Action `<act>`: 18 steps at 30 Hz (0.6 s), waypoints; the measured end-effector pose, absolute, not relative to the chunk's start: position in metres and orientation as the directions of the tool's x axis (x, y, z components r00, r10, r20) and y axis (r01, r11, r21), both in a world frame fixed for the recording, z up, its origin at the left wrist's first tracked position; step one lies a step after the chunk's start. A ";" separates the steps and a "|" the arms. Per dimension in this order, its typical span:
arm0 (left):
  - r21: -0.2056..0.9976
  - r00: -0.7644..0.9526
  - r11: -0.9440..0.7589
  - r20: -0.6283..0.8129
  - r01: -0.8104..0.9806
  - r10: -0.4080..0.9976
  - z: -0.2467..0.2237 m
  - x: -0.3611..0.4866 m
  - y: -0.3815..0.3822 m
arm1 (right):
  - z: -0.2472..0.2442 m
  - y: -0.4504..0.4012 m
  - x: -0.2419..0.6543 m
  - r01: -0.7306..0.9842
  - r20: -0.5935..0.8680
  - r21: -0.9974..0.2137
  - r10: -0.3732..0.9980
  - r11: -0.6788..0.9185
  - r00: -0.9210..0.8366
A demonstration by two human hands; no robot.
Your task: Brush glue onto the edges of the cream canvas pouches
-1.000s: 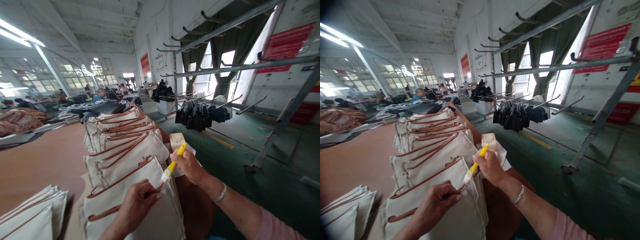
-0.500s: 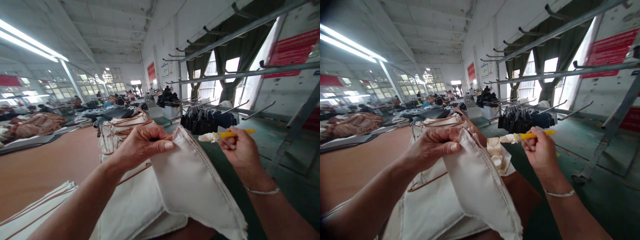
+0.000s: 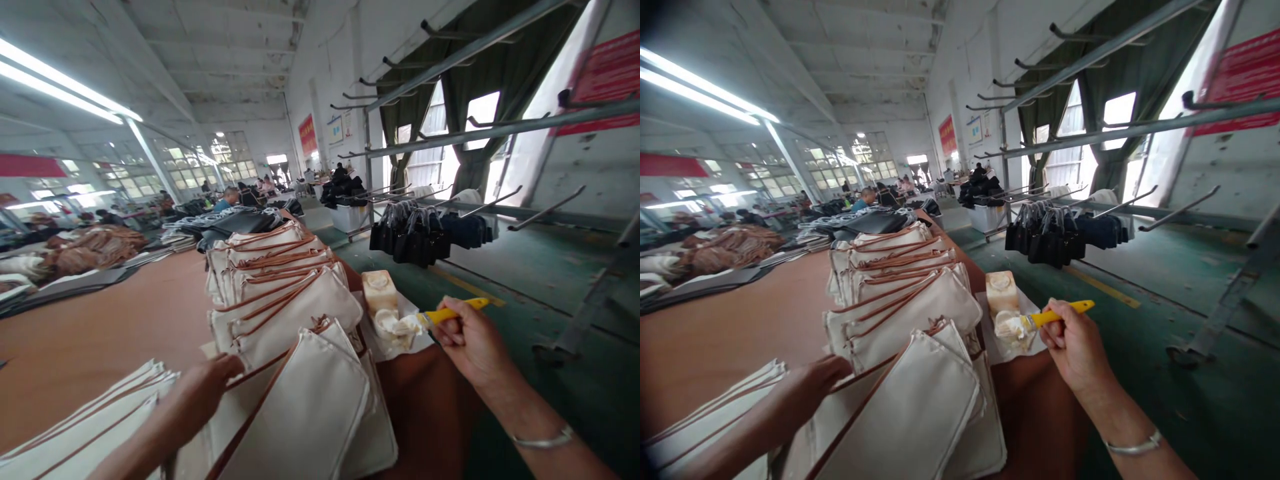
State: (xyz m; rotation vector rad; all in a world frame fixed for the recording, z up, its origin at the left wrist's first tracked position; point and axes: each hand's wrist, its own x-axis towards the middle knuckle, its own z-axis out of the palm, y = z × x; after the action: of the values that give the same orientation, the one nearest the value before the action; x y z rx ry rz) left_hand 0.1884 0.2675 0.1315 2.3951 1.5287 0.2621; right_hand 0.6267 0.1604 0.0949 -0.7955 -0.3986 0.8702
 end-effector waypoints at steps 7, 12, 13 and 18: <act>0.356 0.268 -0.238 -0.036 0.904 0.963 0.092 0.281 0.247 | 0.091 0.164 0.581 -0.527 -0.020 -0.794 0.854 0.302 0.519; 0.476 0.174 -0.121 -0.069 0.871 0.982 0.067 0.267 0.240 | 0.085 0.160 0.581 -0.496 -0.041 -0.825 0.848 0.270 0.528; 0.512 0.175 -0.110 -0.080 0.852 0.981 0.066 0.265 0.239 | 0.085 0.161 0.581 -0.489 -0.037 -0.829 0.846 0.272 0.532; 0.619 0.259 -0.129 -0.125 0.775 0.958 0.065 0.278 0.242 | 0.096 0.174 0.562 -0.482 0.000 -0.837 0.880 0.260 0.474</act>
State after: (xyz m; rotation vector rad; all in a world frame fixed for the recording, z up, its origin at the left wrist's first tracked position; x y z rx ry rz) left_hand 0.2776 0.2421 0.0655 1.9545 1.5657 0.4083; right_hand 0.5621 0.1745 0.0962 -0.8909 -0.5321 0.9834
